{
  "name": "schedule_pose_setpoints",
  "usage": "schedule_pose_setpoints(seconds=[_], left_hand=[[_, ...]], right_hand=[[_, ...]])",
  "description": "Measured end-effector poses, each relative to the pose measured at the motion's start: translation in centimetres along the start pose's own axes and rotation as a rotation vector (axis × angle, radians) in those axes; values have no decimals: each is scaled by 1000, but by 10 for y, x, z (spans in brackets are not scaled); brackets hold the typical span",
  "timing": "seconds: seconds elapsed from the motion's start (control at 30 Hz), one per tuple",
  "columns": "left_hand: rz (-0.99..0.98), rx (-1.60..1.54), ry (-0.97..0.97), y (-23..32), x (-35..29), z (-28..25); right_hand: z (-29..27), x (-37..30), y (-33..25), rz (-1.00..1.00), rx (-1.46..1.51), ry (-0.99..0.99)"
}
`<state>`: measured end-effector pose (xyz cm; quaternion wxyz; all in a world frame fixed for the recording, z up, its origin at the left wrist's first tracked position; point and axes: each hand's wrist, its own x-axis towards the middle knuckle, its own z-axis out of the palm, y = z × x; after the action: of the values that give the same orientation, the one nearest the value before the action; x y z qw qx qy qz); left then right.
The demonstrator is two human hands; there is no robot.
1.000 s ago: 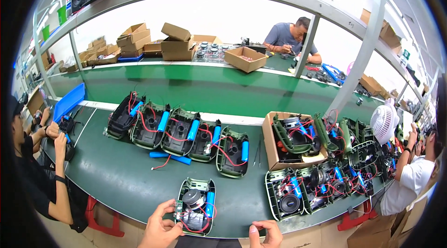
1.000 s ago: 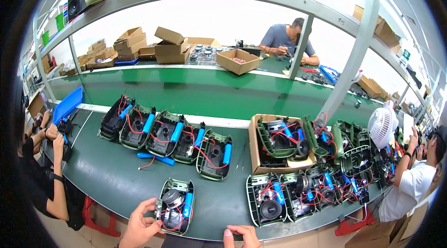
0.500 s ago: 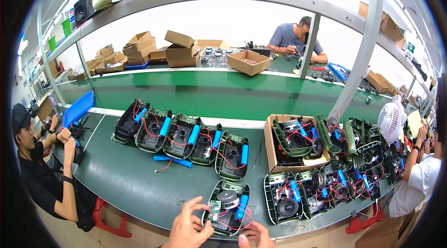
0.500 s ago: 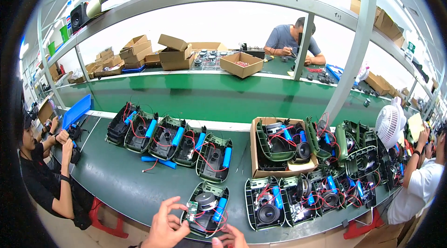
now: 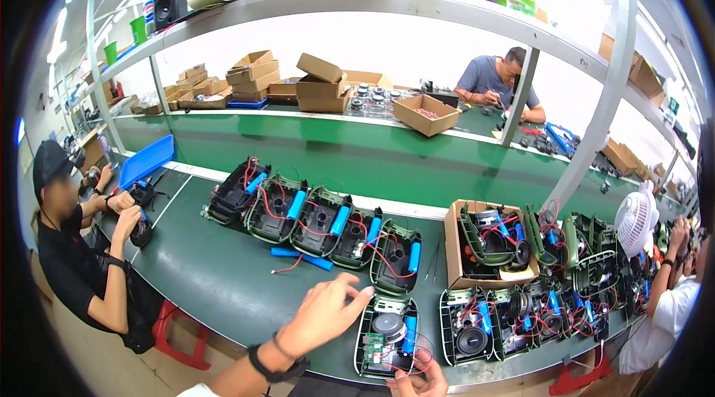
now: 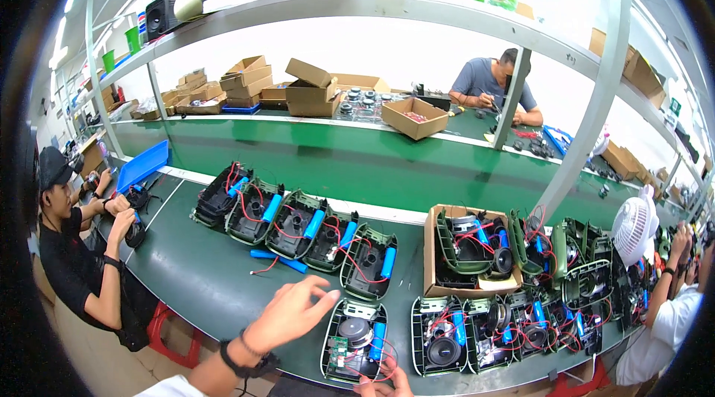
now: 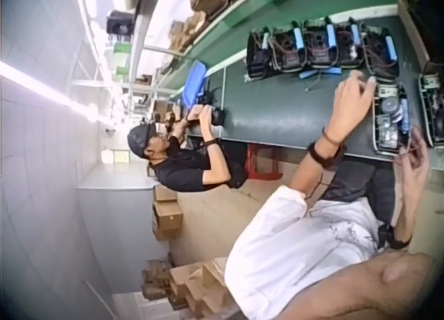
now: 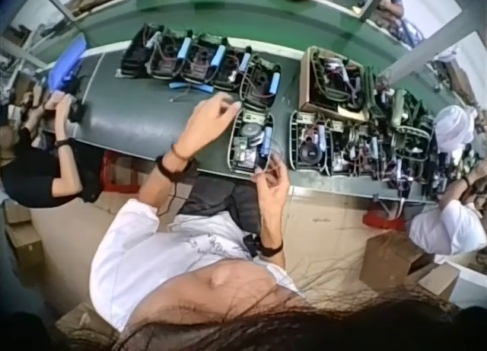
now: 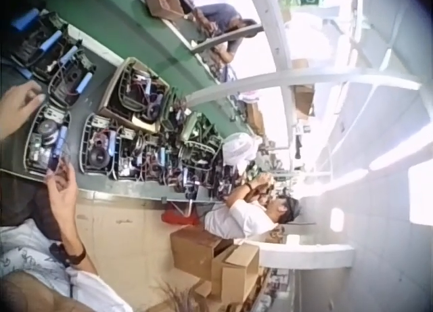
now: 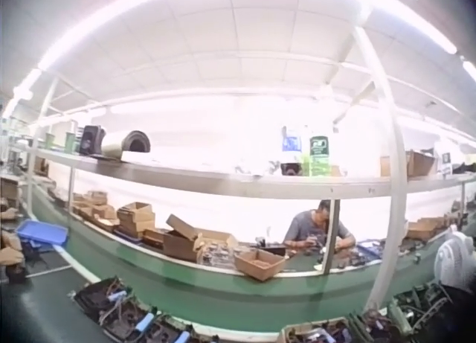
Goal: Assembling internal components of an electronic speaker housing, including circuit boards and wiring.
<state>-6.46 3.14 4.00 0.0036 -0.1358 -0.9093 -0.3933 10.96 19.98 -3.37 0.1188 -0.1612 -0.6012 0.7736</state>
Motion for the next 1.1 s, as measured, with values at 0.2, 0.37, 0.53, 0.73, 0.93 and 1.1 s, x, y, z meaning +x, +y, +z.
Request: schedule_pose_setpoints(seconds=[0.2, 0.37, 0.53, 0.73, 0.93, 1.1], left_hand=[[-175, -254, -380, -24, 58, 25], [-176, -497, -286, -35, 65, 31], [-202, -682, -242, -18, 47, 0], [-101, -815, -94, -16, -16, -54], [-304, -926, -69, -49, -101, -69], [-363, -953, -50, -73, -149, -54]], right_hand=[[2, -7, -4, 19, 21, 47], [2, -5, -11, 66, 82, 8], [4, -6, -19, 102, 161, 131], [18, 21, -40, -76, 103, 122], [52, 113, -33, -263, -14, 197], [65, 187, 4, -194, 87, 275]])
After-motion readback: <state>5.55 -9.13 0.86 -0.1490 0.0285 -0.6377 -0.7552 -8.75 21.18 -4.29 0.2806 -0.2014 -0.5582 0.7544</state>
